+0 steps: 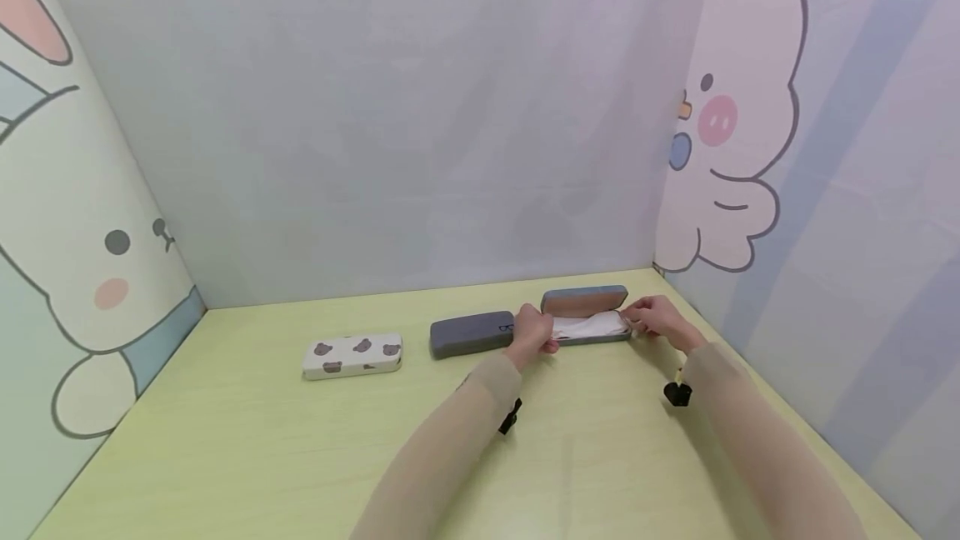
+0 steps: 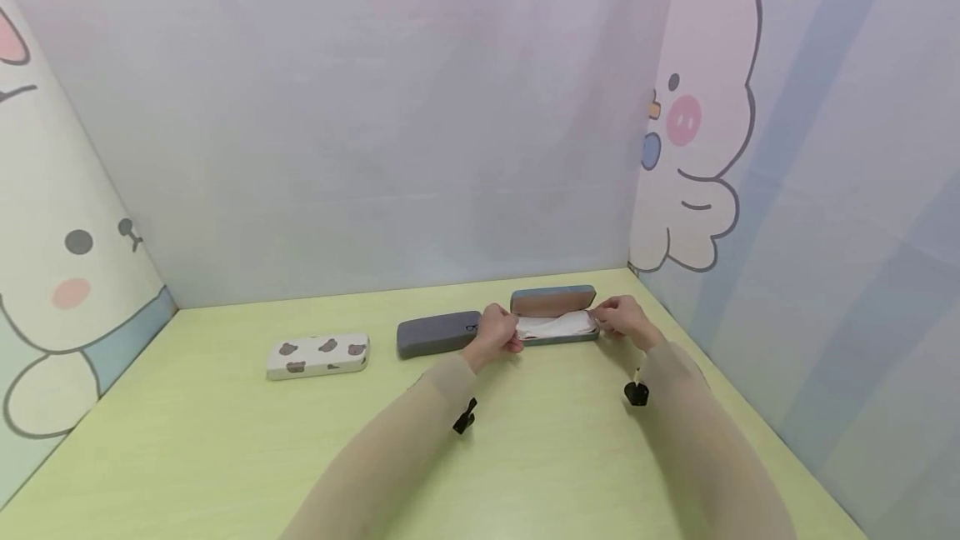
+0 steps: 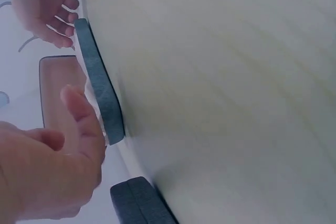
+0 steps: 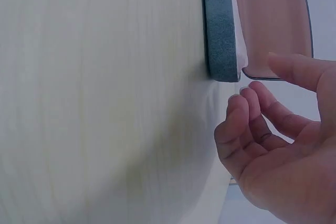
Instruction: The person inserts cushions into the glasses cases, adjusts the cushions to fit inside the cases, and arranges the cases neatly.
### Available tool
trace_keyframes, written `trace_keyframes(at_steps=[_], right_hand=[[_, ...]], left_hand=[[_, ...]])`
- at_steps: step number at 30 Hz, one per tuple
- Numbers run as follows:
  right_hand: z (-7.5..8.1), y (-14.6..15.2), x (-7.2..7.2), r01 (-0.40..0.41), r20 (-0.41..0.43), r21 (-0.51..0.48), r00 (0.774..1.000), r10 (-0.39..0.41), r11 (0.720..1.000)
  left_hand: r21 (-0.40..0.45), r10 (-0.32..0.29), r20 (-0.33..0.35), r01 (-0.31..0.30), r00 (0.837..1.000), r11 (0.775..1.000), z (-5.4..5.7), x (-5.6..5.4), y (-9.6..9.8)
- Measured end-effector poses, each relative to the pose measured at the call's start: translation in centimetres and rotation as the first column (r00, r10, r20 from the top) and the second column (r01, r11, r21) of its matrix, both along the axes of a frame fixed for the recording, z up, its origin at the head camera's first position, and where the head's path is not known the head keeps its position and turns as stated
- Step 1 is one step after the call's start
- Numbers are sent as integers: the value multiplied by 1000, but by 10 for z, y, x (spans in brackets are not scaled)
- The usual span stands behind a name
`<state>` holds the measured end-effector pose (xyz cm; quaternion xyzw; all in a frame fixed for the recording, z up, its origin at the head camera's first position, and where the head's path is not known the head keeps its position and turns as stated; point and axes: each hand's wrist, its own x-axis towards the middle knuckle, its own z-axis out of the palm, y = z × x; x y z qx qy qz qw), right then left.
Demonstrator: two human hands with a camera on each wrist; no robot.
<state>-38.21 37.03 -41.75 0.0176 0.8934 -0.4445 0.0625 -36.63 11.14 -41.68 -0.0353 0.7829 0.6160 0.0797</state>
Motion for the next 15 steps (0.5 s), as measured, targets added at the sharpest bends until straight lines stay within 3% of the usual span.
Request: trace_keyframes(at_steps=[2, 5, 9, 15], right_hand=[[0, 2, 1, 20, 17, -48, 1000, -19, 999], [-1, 2, 2, 39, 36, -125, 999, -34, 991], [-2, -1, 3, 55, 53, -192, 998, -45, 980], [0, -7, 5, 80, 58, -210, 996, -69, 974]], left_hand=[[-75, 2, -33, -5, 999, 997, 4, 1, 1], [-131, -8, -32, 3, 999, 991, 9, 3, 2], [-105, -18, 30, 21, 999, 994, 12, 2, 3], [-74, -5, 86, 11, 996, 997, 11, -1, 6]])
